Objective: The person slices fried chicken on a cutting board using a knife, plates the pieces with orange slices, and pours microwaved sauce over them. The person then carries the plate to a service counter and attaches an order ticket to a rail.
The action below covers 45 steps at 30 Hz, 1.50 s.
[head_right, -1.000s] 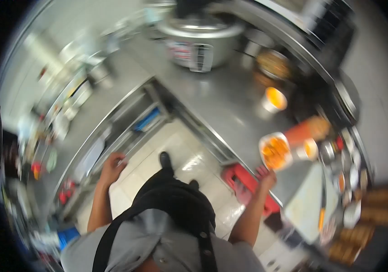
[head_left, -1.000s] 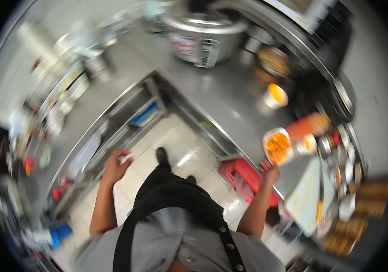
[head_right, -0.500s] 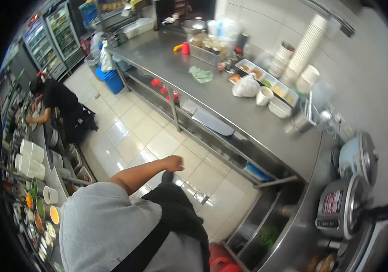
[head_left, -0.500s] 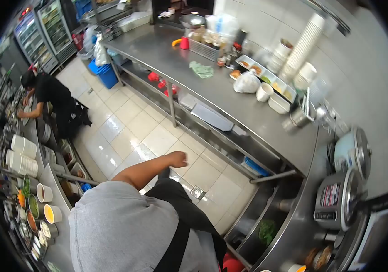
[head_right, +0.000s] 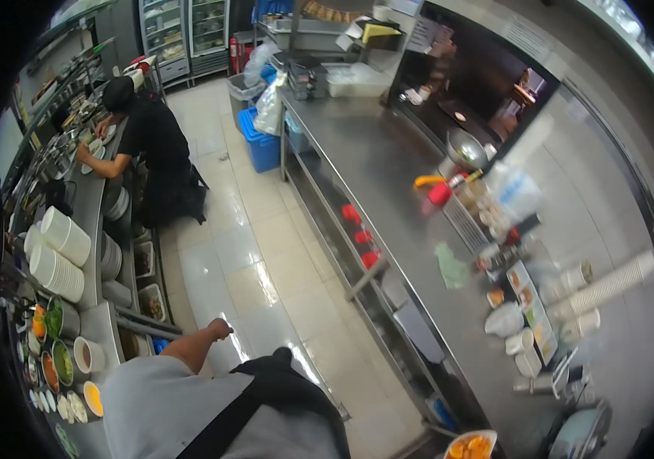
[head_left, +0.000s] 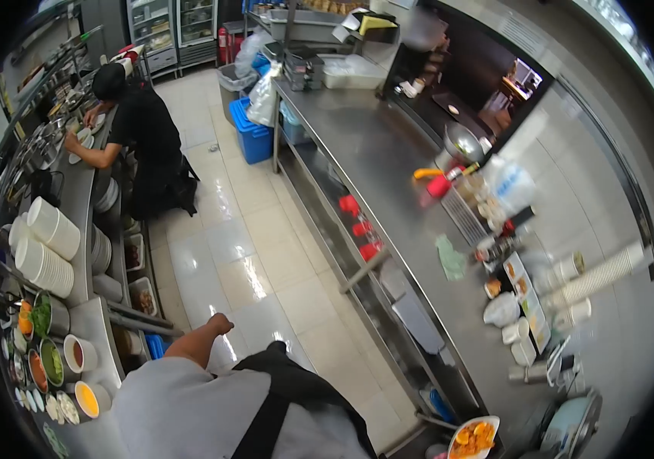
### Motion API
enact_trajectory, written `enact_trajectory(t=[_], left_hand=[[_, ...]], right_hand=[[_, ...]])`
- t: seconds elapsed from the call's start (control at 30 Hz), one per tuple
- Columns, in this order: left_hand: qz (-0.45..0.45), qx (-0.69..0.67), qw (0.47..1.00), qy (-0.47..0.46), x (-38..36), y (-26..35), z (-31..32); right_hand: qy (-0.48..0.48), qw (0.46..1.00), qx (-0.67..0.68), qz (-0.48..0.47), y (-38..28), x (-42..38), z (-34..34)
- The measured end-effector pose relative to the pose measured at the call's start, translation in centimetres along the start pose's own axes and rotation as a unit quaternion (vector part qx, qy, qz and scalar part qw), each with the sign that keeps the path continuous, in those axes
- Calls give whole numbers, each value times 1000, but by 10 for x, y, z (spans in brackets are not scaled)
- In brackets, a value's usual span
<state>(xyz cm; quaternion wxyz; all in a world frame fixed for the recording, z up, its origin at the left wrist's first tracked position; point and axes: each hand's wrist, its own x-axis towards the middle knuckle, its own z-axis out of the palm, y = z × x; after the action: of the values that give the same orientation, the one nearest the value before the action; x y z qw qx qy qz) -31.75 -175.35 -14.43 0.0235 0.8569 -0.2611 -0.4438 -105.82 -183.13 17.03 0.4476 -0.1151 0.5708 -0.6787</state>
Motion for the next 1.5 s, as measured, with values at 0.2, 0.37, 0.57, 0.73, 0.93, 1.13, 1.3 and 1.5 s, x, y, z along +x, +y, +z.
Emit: enact_trajectory(t=[0.2, 0.37, 0.57, 0.73, 0.93, 1.13, 1.3, 1.5], left_hand=[[-19, -304, 952, 41, 6, 47, -97], [9, -431, 899, 76, 50, 105, -155], [-76, -412, 899, 127, 114, 102, -224], [-223, -457, 852, 127, 125, 68, -246], [-157, -544, 791, 231, 144, 110, -313], [1, -495, 790, 362, 228, 171, -486], [182, -383, 779, 463, 312, 285, -713], [485, -264, 725, 411, 319, 501, -934]], right_hand=[[-96, 985, -143, 30, 78, 45, 259], [-203, 959, -180, 76, 138, 60, 441], [-335, 908, -226, 109, 237, 103, 673], [-375, 900, -184, 124, 290, 132, 839], [-310, 931, -166, 102, 334, 188, 1018], [-187, 970, -126, 87, 348, 259, 1168], [-76, 993, -83, 35, 365, 335, 1253], [8, 998, -51, 46, 387, 398, 1302]])
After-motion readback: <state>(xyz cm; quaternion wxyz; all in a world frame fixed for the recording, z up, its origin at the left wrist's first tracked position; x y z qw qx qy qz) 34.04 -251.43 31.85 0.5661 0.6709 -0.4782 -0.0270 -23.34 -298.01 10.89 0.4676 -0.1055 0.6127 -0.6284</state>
